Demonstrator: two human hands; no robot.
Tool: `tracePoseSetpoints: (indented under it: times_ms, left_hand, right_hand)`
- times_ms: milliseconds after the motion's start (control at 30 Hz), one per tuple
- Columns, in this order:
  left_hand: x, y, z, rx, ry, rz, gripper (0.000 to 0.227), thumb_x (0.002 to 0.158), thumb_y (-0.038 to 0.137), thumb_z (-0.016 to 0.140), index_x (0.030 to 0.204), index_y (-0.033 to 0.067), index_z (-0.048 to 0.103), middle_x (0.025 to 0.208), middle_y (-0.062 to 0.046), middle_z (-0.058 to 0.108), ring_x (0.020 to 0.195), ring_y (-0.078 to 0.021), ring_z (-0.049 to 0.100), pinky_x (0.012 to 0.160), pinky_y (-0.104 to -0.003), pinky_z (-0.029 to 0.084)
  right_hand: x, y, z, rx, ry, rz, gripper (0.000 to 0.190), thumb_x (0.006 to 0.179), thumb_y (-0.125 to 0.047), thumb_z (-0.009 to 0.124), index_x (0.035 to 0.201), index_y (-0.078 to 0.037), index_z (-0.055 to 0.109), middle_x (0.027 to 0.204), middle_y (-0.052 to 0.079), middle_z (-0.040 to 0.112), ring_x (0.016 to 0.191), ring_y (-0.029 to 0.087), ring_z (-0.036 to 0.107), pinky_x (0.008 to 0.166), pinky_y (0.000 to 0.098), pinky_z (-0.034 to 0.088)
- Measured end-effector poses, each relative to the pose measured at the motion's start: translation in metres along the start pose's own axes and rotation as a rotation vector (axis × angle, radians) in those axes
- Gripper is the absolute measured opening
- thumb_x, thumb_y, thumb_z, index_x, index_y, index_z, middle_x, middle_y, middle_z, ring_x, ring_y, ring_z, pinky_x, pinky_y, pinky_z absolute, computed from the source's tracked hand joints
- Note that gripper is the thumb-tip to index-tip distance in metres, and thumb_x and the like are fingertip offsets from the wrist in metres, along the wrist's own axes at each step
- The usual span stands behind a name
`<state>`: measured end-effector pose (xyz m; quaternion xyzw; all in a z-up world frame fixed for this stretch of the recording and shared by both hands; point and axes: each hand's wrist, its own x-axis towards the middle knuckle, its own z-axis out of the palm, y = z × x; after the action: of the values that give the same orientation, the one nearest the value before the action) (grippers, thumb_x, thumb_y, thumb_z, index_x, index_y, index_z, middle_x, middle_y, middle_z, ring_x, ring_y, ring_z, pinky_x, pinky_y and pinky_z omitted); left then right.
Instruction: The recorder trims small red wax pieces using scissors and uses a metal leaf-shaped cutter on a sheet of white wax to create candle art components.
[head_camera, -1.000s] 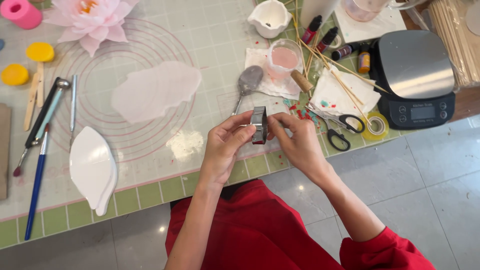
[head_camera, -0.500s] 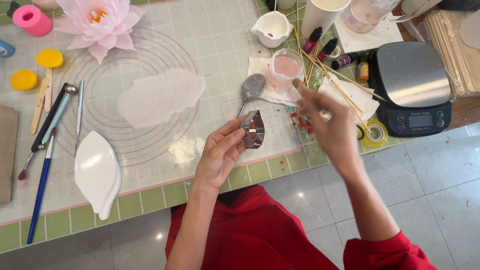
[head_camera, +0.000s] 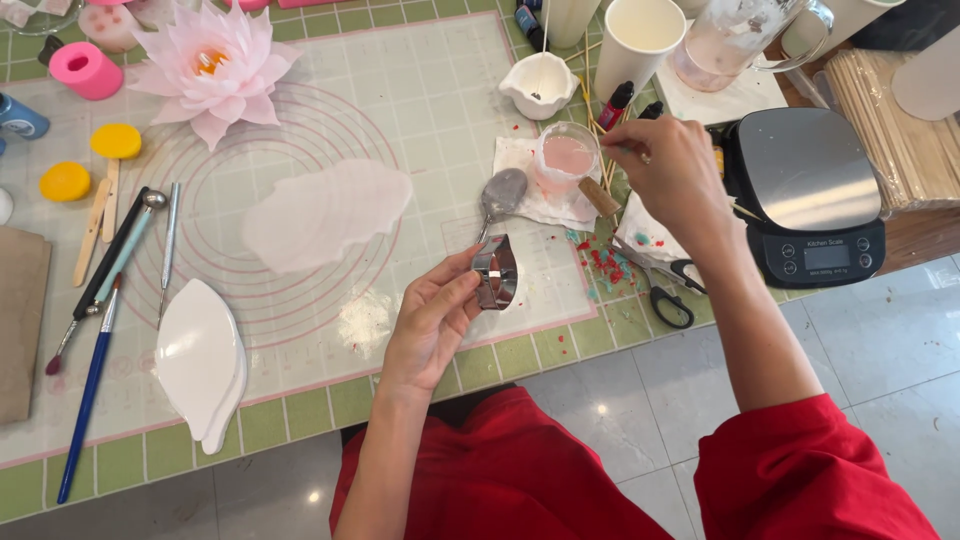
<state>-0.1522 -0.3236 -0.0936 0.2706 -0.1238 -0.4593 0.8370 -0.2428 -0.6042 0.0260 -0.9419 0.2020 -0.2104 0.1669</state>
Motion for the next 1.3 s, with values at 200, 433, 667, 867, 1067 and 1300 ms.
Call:
tracePoseSetpoints:
  times_ms: [200, 433, 667, 867, 1067, 1300]
  left_hand:
    - [0.003, 0.004, 0.003, 0.014, 0.001, 0.007, 0.041, 0.101, 0.005, 0.064, 0.139, -0.0092, 0.058, 0.119, -0.015, 0.072, 0.106, -0.0183, 0.07, 0.1, -0.038, 0.055]
    - [0.002, 0.005, 0.007, 0.023, 0.026, 0.0, 0.041, 0.099, 0.006, 0.065, 0.137, -0.009, 0.059, 0.118, -0.015, 0.072, 0.105, -0.0182, 0.071, 0.1, -0.037, 0.057]
    - [0.002, 0.007, 0.007, 0.019, 0.02, 0.002, 0.041, 0.099, 0.007, 0.066, 0.136, -0.0097, 0.059, 0.117, -0.015, 0.072, 0.104, -0.019, 0.071, 0.099, -0.038, 0.057]
    - [0.003, 0.012, 0.009, 0.024, 0.03, 0.007, 0.043, 0.099, 0.008, 0.066, 0.137, -0.0098, 0.058, 0.121, -0.015, 0.072, 0.108, -0.0188, 0.07, 0.102, -0.036, 0.056]
    - [0.006, 0.022, 0.015, -0.054, -0.014, 0.011, 0.046, 0.1, 0.009, 0.064, 0.143, -0.0057, 0.055, 0.124, -0.016, 0.07, 0.113, -0.0213, 0.068, 0.103, -0.037, 0.054]
    - [0.008, 0.025, 0.021, -0.065, -0.134, 0.076, 0.059, 0.092, -0.004, 0.071, 0.147, -0.0002, 0.052, 0.139, -0.016, 0.06, 0.128, -0.0227, 0.062, 0.114, -0.04, 0.049]
  right_hand:
    - [0.007, 0.007, 0.005, 0.051, 0.012, 0.013, 0.012, 0.09, -0.011, 0.078, 0.1, -0.005, 0.079, 0.083, 0.017, 0.074, 0.072, 0.029, 0.07, 0.073, 0.0388, 0.054]
    - [0.027, 0.021, 0.032, -0.088, 0.019, -0.095, 0.011, 0.086, -0.013, 0.08, 0.094, -0.006, 0.081, 0.084, 0.018, 0.07, 0.08, 0.034, 0.067, 0.076, 0.0449, 0.052]
    - [0.038, 0.023, 0.053, -0.111, -0.062, -0.112, 0.011, 0.081, -0.013, 0.079, 0.091, -0.011, 0.083, 0.091, 0.016, 0.068, 0.089, 0.034, 0.065, 0.078, 0.045, 0.052]
    - [0.034, 0.022, 0.042, -0.121, 0.019, -0.256, 0.013, 0.09, -0.014, 0.078, 0.101, -0.01, 0.083, 0.086, 0.011, 0.069, 0.093, 0.033, 0.063, 0.081, 0.0446, 0.051]
    - [0.009, -0.026, 0.013, 0.178, 0.032, -0.047, 0.017, 0.1, -0.017, 0.073, 0.111, -0.006, 0.08, 0.085, 0.008, 0.073, 0.081, 0.017, 0.066, 0.073, 0.0328, 0.051]
    - [-0.052, -0.059, 0.027, 0.637, -0.268, 0.103, 0.031, 0.106, -0.025, 0.058, 0.11, -0.003, 0.078, 0.084, 0.002, 0.079, 0.066, 0.007, 0.064, 0.063, 0.0244, 0.05]
